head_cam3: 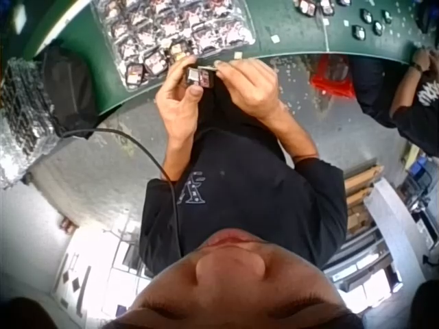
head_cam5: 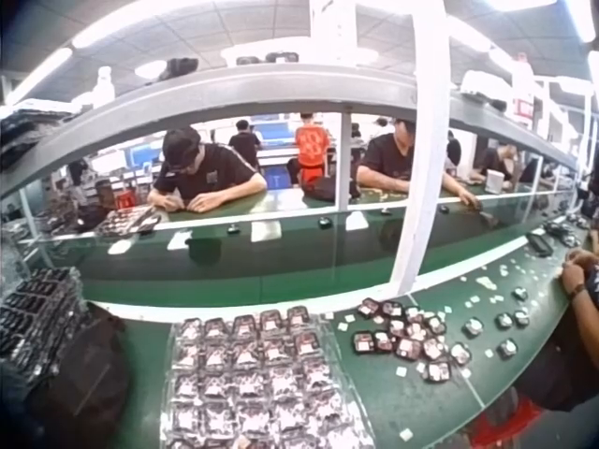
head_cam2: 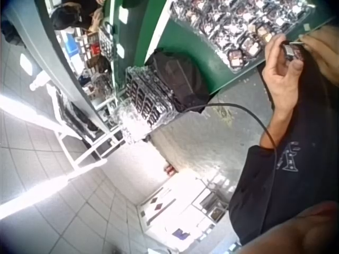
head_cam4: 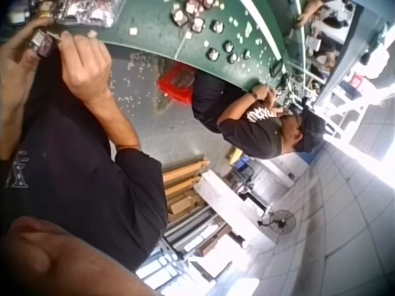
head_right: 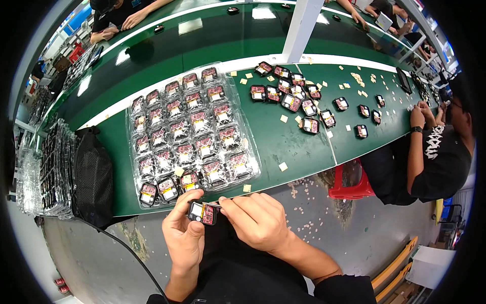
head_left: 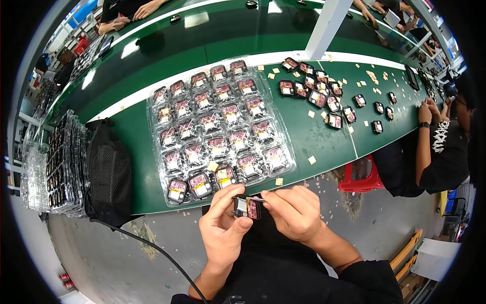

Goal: The person is assembling electronic components, specifically camera or sensor modules, at a production line station.

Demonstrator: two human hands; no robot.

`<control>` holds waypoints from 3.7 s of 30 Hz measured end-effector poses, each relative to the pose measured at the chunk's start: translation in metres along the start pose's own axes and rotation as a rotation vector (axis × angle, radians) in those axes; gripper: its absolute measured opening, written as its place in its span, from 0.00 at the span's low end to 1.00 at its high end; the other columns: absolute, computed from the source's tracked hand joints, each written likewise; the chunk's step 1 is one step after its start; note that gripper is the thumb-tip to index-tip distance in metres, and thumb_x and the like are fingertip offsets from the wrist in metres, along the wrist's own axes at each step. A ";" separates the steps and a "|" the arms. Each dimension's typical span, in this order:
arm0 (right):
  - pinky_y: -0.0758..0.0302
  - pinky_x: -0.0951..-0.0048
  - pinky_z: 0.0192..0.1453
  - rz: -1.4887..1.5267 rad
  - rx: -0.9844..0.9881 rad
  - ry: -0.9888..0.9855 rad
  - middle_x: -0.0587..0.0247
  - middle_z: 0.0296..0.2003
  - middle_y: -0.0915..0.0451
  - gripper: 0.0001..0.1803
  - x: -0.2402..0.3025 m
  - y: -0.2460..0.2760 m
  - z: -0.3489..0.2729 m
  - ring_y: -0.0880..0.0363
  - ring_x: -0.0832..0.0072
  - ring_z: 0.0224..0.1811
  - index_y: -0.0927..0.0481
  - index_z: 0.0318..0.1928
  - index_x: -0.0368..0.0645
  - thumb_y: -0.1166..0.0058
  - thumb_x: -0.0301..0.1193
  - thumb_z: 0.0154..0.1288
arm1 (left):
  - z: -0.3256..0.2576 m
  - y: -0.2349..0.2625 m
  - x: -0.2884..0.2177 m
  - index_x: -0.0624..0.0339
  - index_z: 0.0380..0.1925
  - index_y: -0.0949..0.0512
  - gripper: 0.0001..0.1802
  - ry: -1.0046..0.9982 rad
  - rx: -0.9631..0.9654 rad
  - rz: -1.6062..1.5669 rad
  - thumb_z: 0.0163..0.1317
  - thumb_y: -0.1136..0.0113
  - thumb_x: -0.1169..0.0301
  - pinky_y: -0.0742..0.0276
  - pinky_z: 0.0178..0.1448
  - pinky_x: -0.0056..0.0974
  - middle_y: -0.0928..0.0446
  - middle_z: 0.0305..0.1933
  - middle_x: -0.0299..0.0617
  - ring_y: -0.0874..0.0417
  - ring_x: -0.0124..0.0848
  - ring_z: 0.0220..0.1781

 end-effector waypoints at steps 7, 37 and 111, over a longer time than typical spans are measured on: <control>0.26 0.68 0.30 -0.038 -0.016 0.020 0.61 0.34 0.17 0.16 0.001 -0.001 -0.004 0.23 0.67 0.25 0.12 0.45 0.36 0.28 0.22 0.53 | 0.001 0.001 -0.002 0.76 0.60 0.22 0.36 -0.015 0.009 0.052 0.61 0.22 0.60 0.26 0.63 0.34 0.26 0.66 0.50 0.23 0.30 0.60; 0.23 0.67 0.30 0.113 0.005 -0.090 0.62 0.31 0.18 0.15 -0.003 0.001 -0.008 0.21 0.67 0.27 0.13 0.43 0.36 0.29 0.21 0.53 | -0.008 -0.005 -0.002 0.74 0.62 0.22 0.36 0.036 -0.028 0.022 0.59 0.21 0.63 0.27 0.58 0.30 0.27 0.64 0.44 0.24 0.29 0.60; 0.14 0.69 0.37 0.463 -0.018 -0.077 0.51 0.44 0.15 0.29 -0.033 0.044 -0.001 0.12 0.65 0.35 0.22 0.46 0.39 0.17 0.34 0.49 | 0.023 -0.046 0.004 0.76 0.63 0.24 0.38 -0.140 0.333 0.082 0.60 0.22 0.60 0.21 0.67 0.44 0.26 0.65 0.57 0.19 0.43 0.63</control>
Point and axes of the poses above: each hand's wrist, its own z-axis towards the middle knuckle, its own y-axis out of the back of the hand, x = y × z, the point moved 5 cm from there along z, towards the middle knuckle
